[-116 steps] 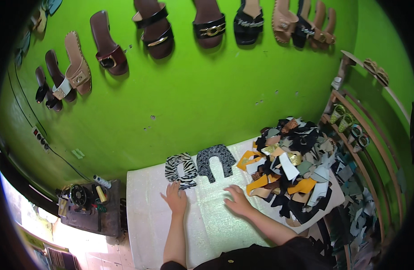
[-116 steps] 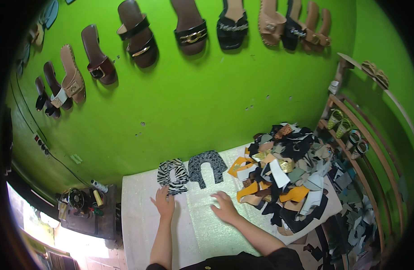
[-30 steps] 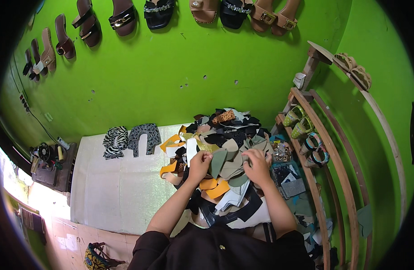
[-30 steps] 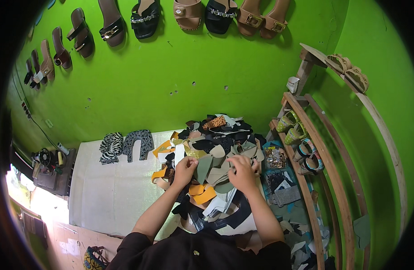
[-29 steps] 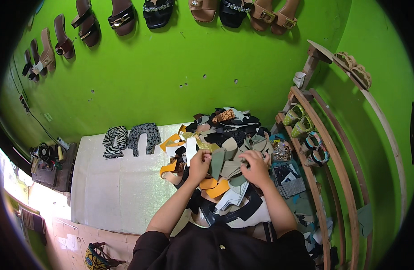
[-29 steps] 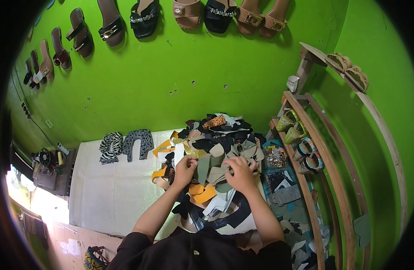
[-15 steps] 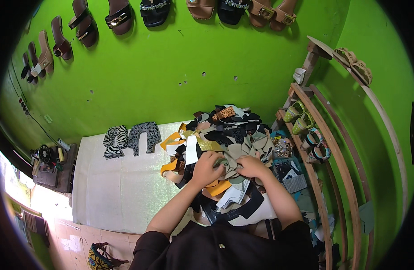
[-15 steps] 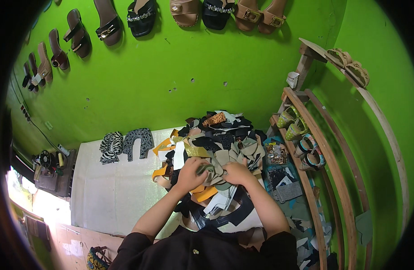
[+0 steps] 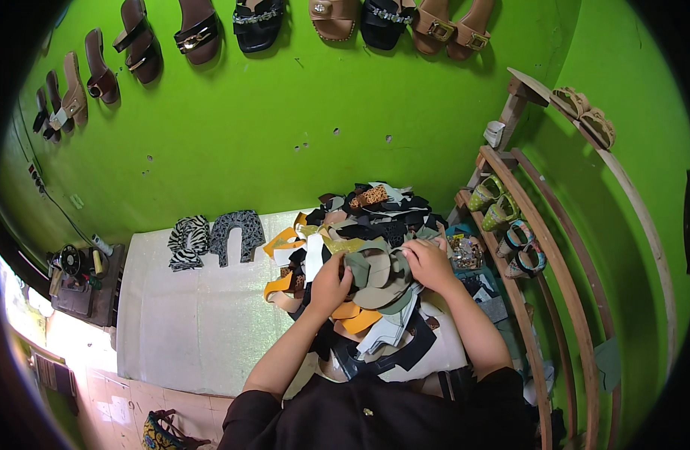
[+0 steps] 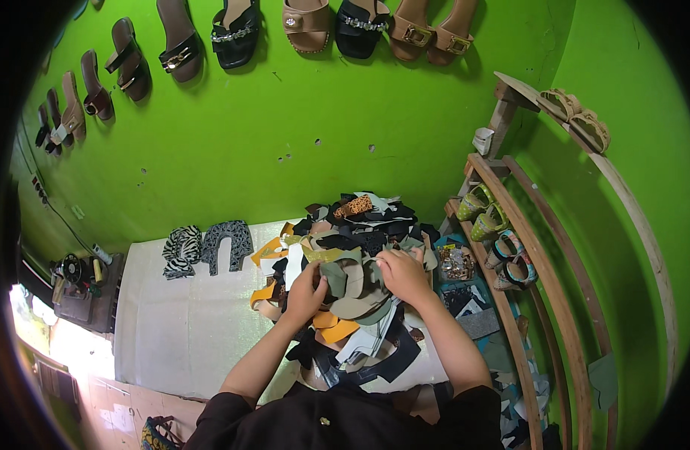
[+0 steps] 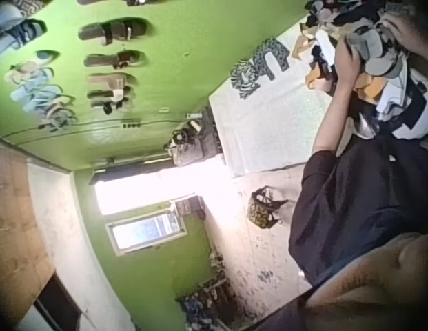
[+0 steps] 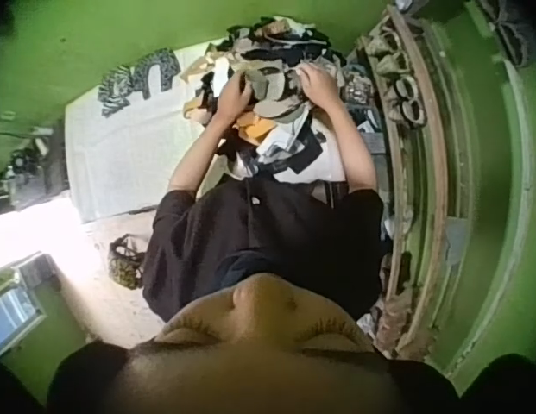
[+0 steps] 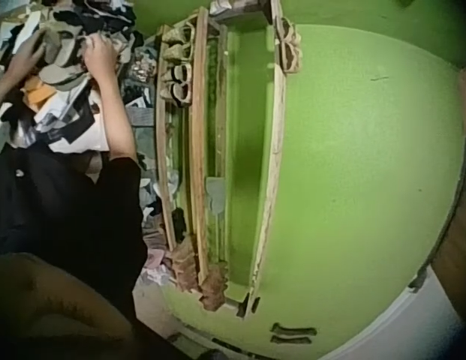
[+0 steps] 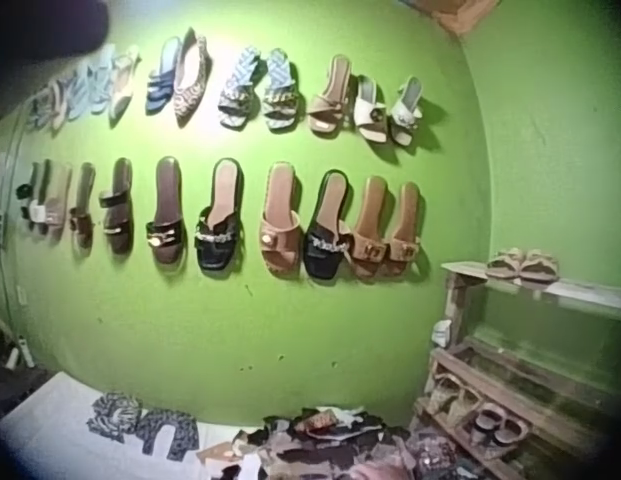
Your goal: Sorting and arranging leather shoe upper components on a table in a workshop.
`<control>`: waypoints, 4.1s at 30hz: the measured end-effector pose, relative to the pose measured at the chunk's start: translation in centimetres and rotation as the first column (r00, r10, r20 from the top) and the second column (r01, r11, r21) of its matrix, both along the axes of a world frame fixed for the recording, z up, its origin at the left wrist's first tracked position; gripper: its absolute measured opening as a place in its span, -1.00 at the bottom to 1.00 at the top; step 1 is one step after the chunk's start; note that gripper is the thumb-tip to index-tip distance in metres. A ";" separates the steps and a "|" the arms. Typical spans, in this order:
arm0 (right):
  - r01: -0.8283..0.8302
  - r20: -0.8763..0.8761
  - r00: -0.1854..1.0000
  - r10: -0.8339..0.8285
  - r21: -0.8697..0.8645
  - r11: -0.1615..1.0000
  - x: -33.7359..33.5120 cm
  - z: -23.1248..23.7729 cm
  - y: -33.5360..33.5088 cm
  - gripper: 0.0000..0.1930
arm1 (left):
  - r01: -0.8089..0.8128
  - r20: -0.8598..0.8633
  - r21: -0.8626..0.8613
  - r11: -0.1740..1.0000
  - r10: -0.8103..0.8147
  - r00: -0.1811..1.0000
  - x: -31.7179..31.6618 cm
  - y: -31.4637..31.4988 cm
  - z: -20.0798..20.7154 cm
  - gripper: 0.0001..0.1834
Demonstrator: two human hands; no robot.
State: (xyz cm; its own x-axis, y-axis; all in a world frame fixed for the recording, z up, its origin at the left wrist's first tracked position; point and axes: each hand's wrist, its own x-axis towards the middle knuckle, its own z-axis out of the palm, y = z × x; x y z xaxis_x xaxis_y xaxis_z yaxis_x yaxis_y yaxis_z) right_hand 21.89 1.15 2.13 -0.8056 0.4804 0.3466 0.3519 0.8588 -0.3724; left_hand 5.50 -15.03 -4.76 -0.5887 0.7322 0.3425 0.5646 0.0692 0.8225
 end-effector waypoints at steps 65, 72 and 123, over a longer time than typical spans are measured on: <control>-0.306 0.279 0.866 0.415 -0.360 0.881 -8.5 -19.4 -30.5 -0.46 | -0.278 -0.290 -0.626 0.728 0.114 0.950 -0.9 -29.3 -14.3 -0.43; -0.281 -0.291 0.927 0.237 -0.119 0.952 -6.9 -7.0 -18.3 -0.77 | -0.411 -0.172 -0.403 0.818 0.373 0.912 -1.2 -25.2 -8.7 -0.55; -0.088 -0.136 0.987 0.082 -0.033 0.996 -2.5 3.9 1.5 -0.82 | 0.234 0.015 0.044 0.971 -0.235 0.972 -0.8 3.0 -0.5 -0.65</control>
